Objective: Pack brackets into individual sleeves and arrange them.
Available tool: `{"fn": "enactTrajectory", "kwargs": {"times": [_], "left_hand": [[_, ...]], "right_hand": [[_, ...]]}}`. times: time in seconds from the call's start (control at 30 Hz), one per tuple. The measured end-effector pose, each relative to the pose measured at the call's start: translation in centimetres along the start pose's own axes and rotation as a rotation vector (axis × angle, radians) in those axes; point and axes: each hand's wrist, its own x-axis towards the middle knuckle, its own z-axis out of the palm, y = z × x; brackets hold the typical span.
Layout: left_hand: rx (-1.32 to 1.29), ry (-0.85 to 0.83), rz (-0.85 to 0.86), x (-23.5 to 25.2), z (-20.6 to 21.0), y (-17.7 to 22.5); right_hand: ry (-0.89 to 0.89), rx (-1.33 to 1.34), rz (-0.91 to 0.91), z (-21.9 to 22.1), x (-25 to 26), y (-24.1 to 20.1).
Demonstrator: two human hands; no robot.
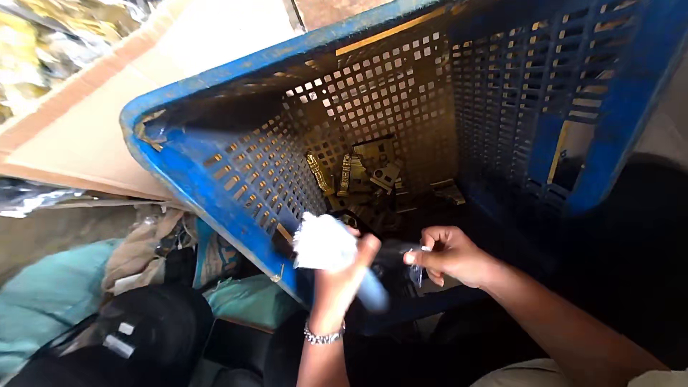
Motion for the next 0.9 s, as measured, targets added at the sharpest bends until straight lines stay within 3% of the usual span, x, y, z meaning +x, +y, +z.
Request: {"fn": "enactTrajectory", "kwargs": {"times": [0.07, 0.1, 0.17, 0.23, 0.27, 0.3, 0.37, 0.43, 0.5, 0.53, 0.6, 0.67, 0.8, 0.9], "left_hand": [[-0.241, -0.346, -0.226, -1.5, 1.4, 1.1], [-0.250, -0.406, -0.254, -1.7, 2.0, 1.2], [0.028, -0.270, -0.054, -1.3, 1.8, 0.1], [0.544, 0.011, 0.201, 0.1, 0.1, -1.7], [0.637, 0.078, 0.208, 0.8, -0.7, -2.0], [0.597, 0.109, 0.143, 1.1, -1.1, -1.9], [0.204, 0.018, -0.088, 0.6, -0.5, -0.3], [-0.144, -0.227, -0.276, -0.2, 1.1, 1.0], [-0.249, -0.394, -0.330, -0.7, 1.8, 0.8], [-0.255, -0.435, -0.299, -0.7, 1.7, 0.6], [-0.278, -0.483, -0.198, -0.4, 1.0, 0.3], [-0.287, -0.440, -0.103, -0.1, -0.3, 0.1], [0.019, -0.036, 0.070, 0.8, -1.7, -0.3], [0.136, 0.122, 0.148, 1.5, -1.6, -0.7]], "right_hand": [[-0.170, -0.197, -0.059, 0.4, -0.4, -0.3], [-0.268, -0.289, -0.040, 0.3, -0.4, -0.7], [-0.314, -0.398, 0.008, -0.8, 0.2, -1.7], [-0.196, -0.372, -0.001, -2.3, 1.1, -2.2], [-0.078, -0.343, -0.024, -2.8, 1.6, -2.2], [0.057, -0.337, -0.044, -3.0, 2.2, -2.2], [0.185, -0.382, -0.150, -2.1, 2.6, -1.2], [0.031, -0.441, -0.384, -0.3, 2.1, 0.5], [-0.190, -0.488, -0.559, 1.0, 1.8, 1.4], [-0.289, -0.480, -0.558, 0.9, 1.9, 1.3], [-0.463, -0.411, -0.447, -0.1, 2.5, 0.1], [-0.517, -0.316, -0.230, -1.3, 3.5, -1.5], [-0.241, -0.112, 0.024, -2.2, 8.0, -1.4], [-0.045, -0.335, 0.188, 0.2, 14.4, 1.7]]}}
